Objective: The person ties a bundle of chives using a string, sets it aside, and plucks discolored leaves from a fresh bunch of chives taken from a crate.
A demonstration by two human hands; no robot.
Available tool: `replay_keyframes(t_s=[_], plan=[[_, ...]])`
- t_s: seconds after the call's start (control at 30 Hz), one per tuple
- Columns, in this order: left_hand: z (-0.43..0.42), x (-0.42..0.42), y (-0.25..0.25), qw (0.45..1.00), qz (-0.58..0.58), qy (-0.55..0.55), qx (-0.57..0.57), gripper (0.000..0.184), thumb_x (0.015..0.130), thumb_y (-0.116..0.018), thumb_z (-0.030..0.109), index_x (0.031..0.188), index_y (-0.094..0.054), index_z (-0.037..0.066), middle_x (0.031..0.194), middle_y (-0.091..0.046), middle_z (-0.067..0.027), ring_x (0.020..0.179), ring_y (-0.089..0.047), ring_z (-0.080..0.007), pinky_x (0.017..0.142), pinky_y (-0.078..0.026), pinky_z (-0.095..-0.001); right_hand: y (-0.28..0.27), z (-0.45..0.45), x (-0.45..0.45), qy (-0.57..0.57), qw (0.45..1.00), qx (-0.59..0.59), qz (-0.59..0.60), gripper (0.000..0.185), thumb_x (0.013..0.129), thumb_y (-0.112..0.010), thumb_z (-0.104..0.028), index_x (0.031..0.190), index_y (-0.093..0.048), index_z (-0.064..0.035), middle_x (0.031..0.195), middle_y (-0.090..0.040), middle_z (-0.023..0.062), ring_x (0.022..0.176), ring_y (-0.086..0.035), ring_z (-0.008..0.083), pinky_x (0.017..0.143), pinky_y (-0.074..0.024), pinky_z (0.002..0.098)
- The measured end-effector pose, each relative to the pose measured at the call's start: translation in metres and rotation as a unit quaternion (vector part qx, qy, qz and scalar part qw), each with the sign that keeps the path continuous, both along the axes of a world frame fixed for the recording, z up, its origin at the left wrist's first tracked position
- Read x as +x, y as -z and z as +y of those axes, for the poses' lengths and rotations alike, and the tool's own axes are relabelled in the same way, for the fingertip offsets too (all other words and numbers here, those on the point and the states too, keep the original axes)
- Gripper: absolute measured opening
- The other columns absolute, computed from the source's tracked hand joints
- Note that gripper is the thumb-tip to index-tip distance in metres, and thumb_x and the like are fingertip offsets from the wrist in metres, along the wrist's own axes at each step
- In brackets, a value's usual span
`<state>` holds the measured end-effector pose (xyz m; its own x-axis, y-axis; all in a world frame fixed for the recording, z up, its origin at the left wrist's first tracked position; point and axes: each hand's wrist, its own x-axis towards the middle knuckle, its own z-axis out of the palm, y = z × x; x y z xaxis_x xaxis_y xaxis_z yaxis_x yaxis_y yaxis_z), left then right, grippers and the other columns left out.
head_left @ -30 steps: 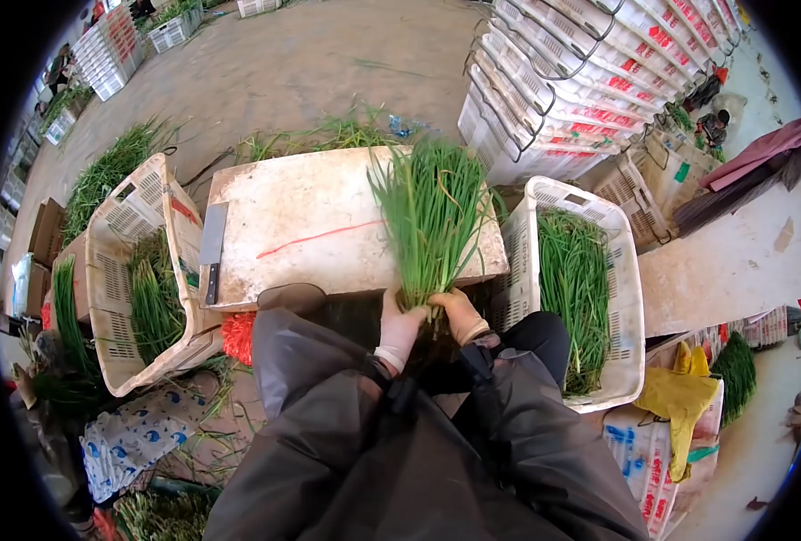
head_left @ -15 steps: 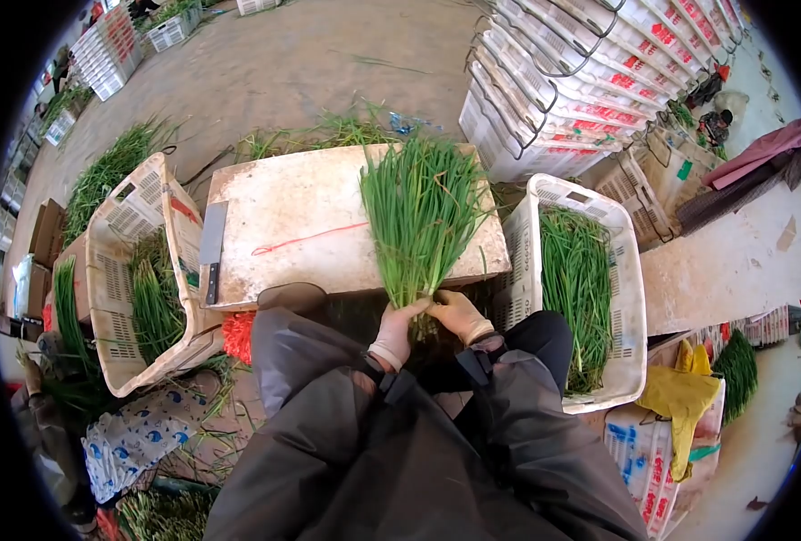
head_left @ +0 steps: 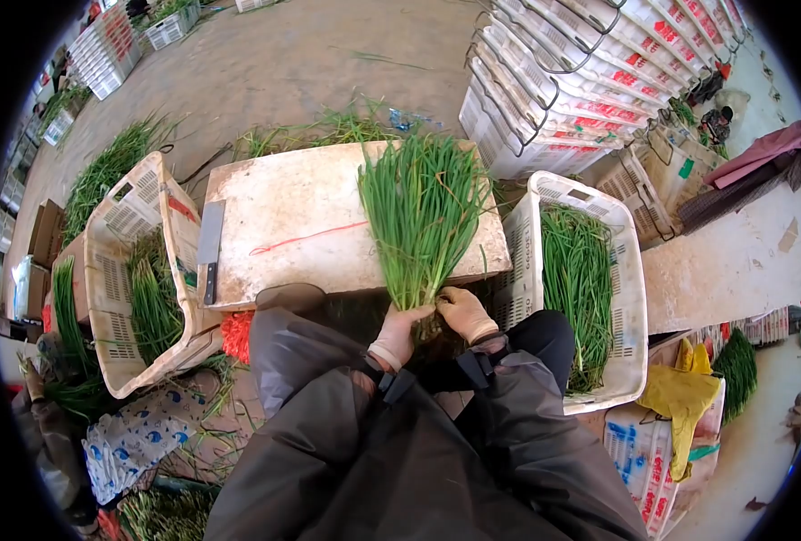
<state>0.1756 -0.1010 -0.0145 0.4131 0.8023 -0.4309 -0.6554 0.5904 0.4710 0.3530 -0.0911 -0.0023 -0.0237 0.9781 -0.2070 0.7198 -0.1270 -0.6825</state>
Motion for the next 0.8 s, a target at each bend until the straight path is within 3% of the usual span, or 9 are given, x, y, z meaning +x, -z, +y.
replay_keyframes(t_s=[0.1,0.17,0.23,0.3,0.4,0.53,0.63,0.73,0.8], plan=[[-0.002,0.001,-0.002,1.000,0.007,-0.019,0.004,0.047,0.084,-0.067,-0.009,0.129,-0.059,0.004,0.116,-0.070,-0.0089,0.102,-0.068,-0.0243,0.088,-0.056,-0.0362,-0.022,0.003,-0.003,0.011,0.999,-0.032,-0.027,0.032,0.088,-0.066,-0.026,0.106,-0.074,-0.0001,0.104,-0.071,0.0262,0.104,-0.067,0.0419,0.091,-0.0527,0.0447],[-0.003,0.002,-0.002,0.999,0.019,-0.032,0.004,0.048,0.082,-0.067,-0.011,0.127,-0.059,0.002,0.113,-0.070,-0.0099,0.099,-0.069,-0.0246,0.085,-0.056,-0.0355,-0.008,0.008,0.007,0.054,0.997,0.042,-0.023,0.029,0.088,-0.065,-0.024,0.103,-0.074,-0.0003,0.098,-0.073,0.0236,0.097,-0.070,0.0391,0.086,-0.0544,0.0431],[-0.003,0.002,0.001,0.999,0.034,-0.042,-0.002,0.049,0.080,-0.066,-0.014,0.126,-0.059,0.001,0.112,-0.071,-0.0107,0.099,-0.069,-0.0254,0.084,-0.057,-0.0354,0.007,0.023,0.012,0.113,0.987,0.108,0.023,0.027,0.092,-0.066,-0.024,0.100,-0.073,0.0006,0.077,-0.072,0.0163,0.077,-0.072,0.0308,0.075,-0.0554,0.0382],[-0.002,0.002,0.002,0.998,0.055,-0.041,-0.001,0.051,0.077,-0.067,-0.016,0.125,-0.059,0.000,0.112,-0.071,-0.0112,0.099,-0.069,-0.0256,0.085,-0.057,-0.0355,0.008,0.038,0.017,0.164,0.976,0.142,0.023,0.027,0.091,-0.067,-0.031,0.092,-0.073,-0.0049,0.087,-0.071,0.0218,0.086,-0.069,0.0420,0.079,-0.0545,0.0472],[-0.002,0.002,0.007,0.994,0.098,-0.042,0.008,0.054,0.074,-0.069,-0.018,0.124,-0.058,-0.001,0.112,-0.071,-0.0117,0.100,-0.069,-0.0260,0.086,-0.057,-0.0359,-0.027,0.055,0.008,0.211,0.963,0.167,0.016,0.038,0.090,-0.070,-0.041,0.092,-0.072,-0.0037,0.083,-0.071,0.0215,0.084,-0.069,0.0414,0.078,-0.0540,0.0469],[-0.003,0.004,0.014,0.988,0.141,-0.056,0.028,0.057,0.072,-0.071,-0.019,0.124,-0.055,-0.001,0.112,-0.072,-0.0120,0.100,-0.070,-0.0256,0.085,-0.058,-0.0357,-0.039,0.075,0.007,0.184,0.976,0.079,-0.091,0.051,0.088,-0.071,-0.053,0.092,-0.072,-0.0022,0.081,-0.071,0.0206,0.086,-0.070,0.0401,0.077,-0.0533,0.0468],[-0.003,0.005,0.007,0.986,0.151,-0.059,0.027,0.058,0.073,-0.072,-0.019,0.124,-0.053,-0.001,0.112,-0.071,-0.0119,0.097,-0.070,-0.0244,0.084,-0.058,-0.0348,-0.001,0.087,0.018,0.166,0.985,0.043,0.019,0.039,0.092,-0.072,-0.037,0.099,-0.072,0.0019,0.079,-0.072,0.0181,0.066,-0.070,0.0232,0.062,-0.0543,0.0375],[-0.004,0.005,0.003,0.989,0.132,-0.055,0.024,0.054,0.074,-0.074,-0.017,0.122,-0.056,-0.001,0.111,-0.072,-0.0113,0.093,-0.070,-0.0225,0.082,-0.058,-0.0342,-0.020,0.079,0.018,0.201,0.975,-0.029,0.095,0.038,0.092,-0.073,-0.035,0.098,-0.072,0.0024,0.076,-0.072,0.0152,0.061,-0.069,0.0184,0.056,-0.0535,0.0343],[-0.004,0.006,0.001,0.991,0.118,-0.055,0.025,0.050,0.076,-0.075,-0.015,0.120,-0.059,-0.001,0.109,-0.072,-0.0101,0.091,-0.070,-0.0215,0.080,-0.058,-0.0335,-0.013,0.079,0.025,0.177,0.984,0.012,-0.001,0.038,0.093,-0.073,-0.033,0.099,-0.072,0.0045,0.074,-0.070,0.0127,0.062,-0.068,0.0177,0.055,-0.0532,0.0328]])
